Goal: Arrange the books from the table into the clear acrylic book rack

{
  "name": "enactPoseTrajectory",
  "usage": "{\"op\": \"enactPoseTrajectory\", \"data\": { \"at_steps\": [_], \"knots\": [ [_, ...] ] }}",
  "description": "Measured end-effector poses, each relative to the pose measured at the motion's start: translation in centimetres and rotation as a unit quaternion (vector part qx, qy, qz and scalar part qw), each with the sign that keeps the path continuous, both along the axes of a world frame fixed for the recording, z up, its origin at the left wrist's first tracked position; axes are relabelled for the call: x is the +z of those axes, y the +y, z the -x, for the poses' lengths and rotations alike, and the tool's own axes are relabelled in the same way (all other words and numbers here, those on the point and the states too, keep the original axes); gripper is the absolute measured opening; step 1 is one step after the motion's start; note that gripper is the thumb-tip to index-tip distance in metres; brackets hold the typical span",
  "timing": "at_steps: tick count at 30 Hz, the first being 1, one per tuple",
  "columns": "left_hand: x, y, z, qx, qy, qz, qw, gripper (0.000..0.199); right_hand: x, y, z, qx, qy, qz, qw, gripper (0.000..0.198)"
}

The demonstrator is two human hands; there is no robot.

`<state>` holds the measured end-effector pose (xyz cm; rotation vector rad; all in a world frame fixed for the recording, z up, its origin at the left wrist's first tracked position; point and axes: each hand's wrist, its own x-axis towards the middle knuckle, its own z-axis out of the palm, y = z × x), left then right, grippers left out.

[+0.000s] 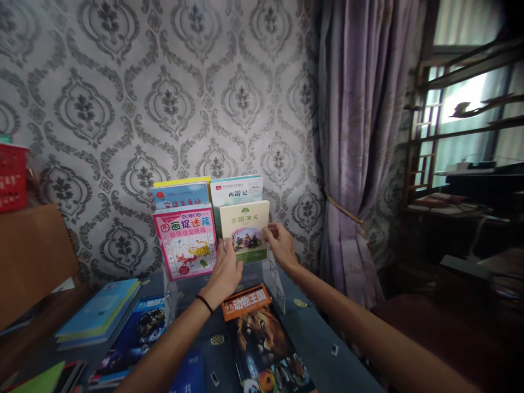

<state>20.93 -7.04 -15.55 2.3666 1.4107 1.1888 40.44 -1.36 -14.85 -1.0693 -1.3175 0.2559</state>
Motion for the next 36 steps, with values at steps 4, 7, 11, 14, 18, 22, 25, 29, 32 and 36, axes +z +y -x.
{"op": "enactPoseTrajectory", "data": {
  "at_steps": [4,7,11,14,18,22,25,29,32,36],
  "knots": [
    [0.0,-0.1,0.1,-0.004,-0.002,0.01,1.0,0.06,-0.4,0.1,-0.1,0.005,0.004,-0.001,1.0,0.041],
    [0.0,-0.2,0.1,-0.013,-0.019,0.016,1.0,0.06,-0.6,0.2,-0.2,0.003,0.002,0.005,1.0,0.044],
    [0.0,-0.4,0.1,0.009,-0.017,0.029,0.999,0.059,-0.7,0.2,-0.2,0.005,0.004,0.0,1.0,0.045],
    [0.0,-0.6,0.2,0.018,-0.008,0.041,0.999,0.058,-0.7,0.1,-0.1,0.008,0.005,0.004,1.0,0.044],
    [0.3,-0.8,0.4,0.011,-0.006,0.038,0.999,0.06,-0.3,0.2,-0.1,0.014,0.008,0.004,1.0,0.048],
    [1.1,-0.3,0.5,-0.002,-0.018,-0.005,1.0,0.059,1.0,0.4,-0.2,0.057,0.004,0.012,0.998,0.049],
    [2.0,0.0,0.5,0.01,-0.02,-0.03,0.999,0.05,2.0,0.3,-0.2,0.108,-0.005,0.017,0.994,0.044],
    [4.5,-0.6,0.7,0.02,-0.023,-0.049,0.998,0.04,4.1,-0.5,-0.3,0.129,0.002,-0.028,0.991,0.036],
    [8.3,-1.7,1.0,0.013,-0.023,-0.105,0.994,0.039,7.2,-1.4,-0.5,0.124,0.011,-0.103,0.987,0.033],
    [14.5,-2.3,1.9,-0.017,0.018,-0.182,0.983,0.038,12.2,-1.5,-1.1,0.137,0.011,-0.197,0.971,0.033]
  ]
}}
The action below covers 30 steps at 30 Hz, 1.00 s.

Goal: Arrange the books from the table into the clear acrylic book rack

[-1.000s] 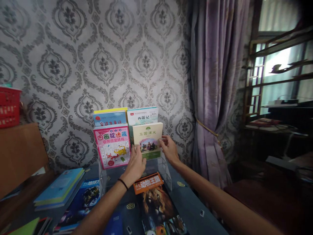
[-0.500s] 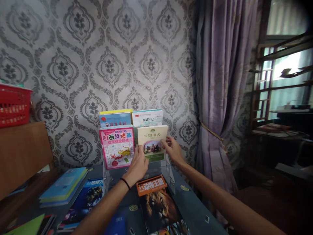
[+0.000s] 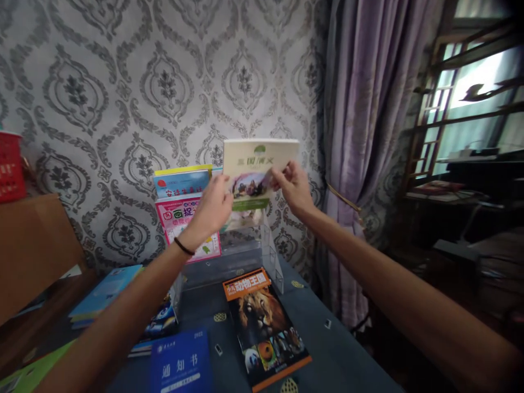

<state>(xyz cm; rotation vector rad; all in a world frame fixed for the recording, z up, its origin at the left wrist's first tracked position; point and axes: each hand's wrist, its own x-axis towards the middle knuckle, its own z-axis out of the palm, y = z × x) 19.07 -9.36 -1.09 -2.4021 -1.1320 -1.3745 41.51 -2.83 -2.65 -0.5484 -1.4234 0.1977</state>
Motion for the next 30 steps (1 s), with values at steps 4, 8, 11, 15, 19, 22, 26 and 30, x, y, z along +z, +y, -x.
{"op": "enactPoseTrajectory", "data": {
  "at_steps": [4,8,11,15,19,22,26,30],
  "knots": [
    [3.8,0.6,0.8,0.004,0.048,-0.002,0.999,0.037,2.3,1.2,-0.2,0.018,-0.005,-0.018,1.0,0.04],
    [4.5,1.1,1.1,0.042,0.103,0.001,0.994,0.035,1.6,2.7,0.1,0.038,0.007,-0.007,0.999,0.041],
    [4.4,1.2,1.4,0.058,0.137,-0.021,0.989,0.03,0.6,3.6,0.3,0.055,0.019,-0.001,0.998,0.042],
    [4.3,1.2,1.9,0.038,0.154,-0.046,0.986,0.024,-0.3,4.2,0.3,0.077,0.022,0.013,0.997,0.043],
    [4.0,1.5,1.6,0.045,0.133,-0.038,0.989,0.017,-0.8,4.2,0.3,0.094,0.014,0.017,0.995,0.043],
    [4.1,1.2,0.8,0.085,0.098,-0.069,0.989,0.034,-1.0,4.2,0.4,0.093,0.008,0.017,0.996,0.042],
    [5.3,0.3,-0.5,0.122,0.133,-0.148,0.972,0.062,-1.0,4.2,0.7,0.083,-0.002,0.013,0.996,0.042],
    [7.1,0.9,-1.3,0.125,0.216,-0.139,0.958,0.058,-0.8,4.5,1.0,0.077,-0.004,0.011,0.997,0.041]
  ]
}}
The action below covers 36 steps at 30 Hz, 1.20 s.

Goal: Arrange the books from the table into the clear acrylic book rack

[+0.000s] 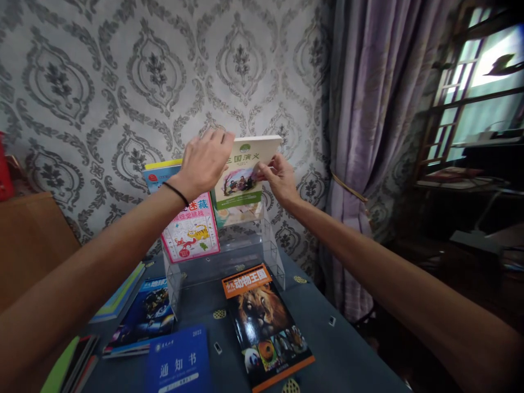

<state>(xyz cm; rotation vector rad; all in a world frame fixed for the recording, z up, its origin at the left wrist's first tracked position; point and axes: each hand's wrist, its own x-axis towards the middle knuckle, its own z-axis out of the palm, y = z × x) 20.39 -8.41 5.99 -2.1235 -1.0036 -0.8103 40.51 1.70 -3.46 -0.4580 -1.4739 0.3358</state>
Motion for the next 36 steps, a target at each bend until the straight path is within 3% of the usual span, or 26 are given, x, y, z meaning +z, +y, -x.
{"op": "enactPoseTrajectory", "data": {
  "at_steps": [3,6,9,13,16,19,23,30,36],
  "knots": [
    [0.8,1.5,-0.2,-0.006,0.001,0.034,0.999,0.046,-0.5,-0.2,0.4,-0.022,0.015,-0.005,1.0,0.043],
    [0.9,2.4,0.0,-0.018,-0.009,0.033,0.999,0.044,-2.2,-1.2,1.1,-0.117,0.032,-0.018,0.992,0.044],
    [0.9,2.4,0.3,-0.02,-0.014,0.026,0.999,0.044,-4.9,-2.7,2.3,-0.215,-0.086,-0.008,0.973,0.024],
    [1.2,2.2,0.5,-0.014,-0.008,0.02,1.0,0.042,-7.5,-3.6,4.5,-0.264,-0.364,0.065,0.891,0.035],
    [1.3,2.2,0.4,-0.007,-0.004,0.022,1.0,0.041,-8.1,-3.6,5.7,-0.31,-0.44,0.101,0.837,0.048],
    [1.2,2.0,0.3,-0.007,-0.004,0.028,1.0,0.038,-8.0,-3.5,6.2,-0.327,-0.467,0.123,0.812,0.053],
    [1.0,1.6,0.1,-0.012,-0.011,0.039,0.999,0.036,-7.9,-3.4,6.5,-0.341,-0.462,0.152,0.805,0.049],
    [0.7,2.1,-0.2,-0.007,0.022,0.019,1.0,0.042,-7.9,-4.0,6.8,-0.327,-0.428,0.147,0.829,0.039],
    [1.3,2.6,-0.4,0.077,0.089,0.029,0.993,0.048,-7.9,-4.4,6.4,-0.33,-0.439,0.147,0.823,0.038]
  ]
}}
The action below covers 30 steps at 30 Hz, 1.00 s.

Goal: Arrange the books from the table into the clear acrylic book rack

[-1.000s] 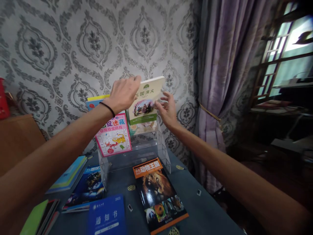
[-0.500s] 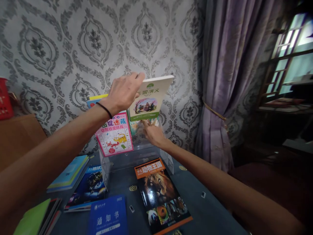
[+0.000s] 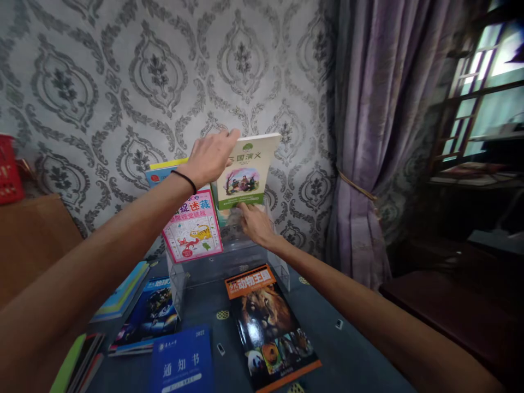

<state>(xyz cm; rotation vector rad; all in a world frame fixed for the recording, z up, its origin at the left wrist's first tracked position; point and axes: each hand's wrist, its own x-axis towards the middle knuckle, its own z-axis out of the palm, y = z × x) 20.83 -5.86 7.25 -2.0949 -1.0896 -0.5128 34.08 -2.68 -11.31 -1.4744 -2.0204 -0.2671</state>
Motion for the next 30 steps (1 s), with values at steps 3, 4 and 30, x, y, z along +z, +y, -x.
{"op": "enactPoseTrajectory", "data": {
  "at_steps": [3,4,30],
  "knots": [
    [0.2,0.6,0.4,0.025,0.012,0.003,1.0,0.054,-0.1,0.3,-0.1,0.007,-0.003,-0.012,1.0,0.038],
    [0.3,0.9,0.6,0.029,0.013,0.007,0.999,0.055,-0.2,0.4,-0.2,0.008,-0.003,-0.015,1.0,0.038],
    [-1.7,6.3,1.7,-0.014,0.042,-0.025,0.999,0.064,-3.6,5.9,-5.2,0.051,0.269,-0.264,0.925,0.041]
  ]
}}
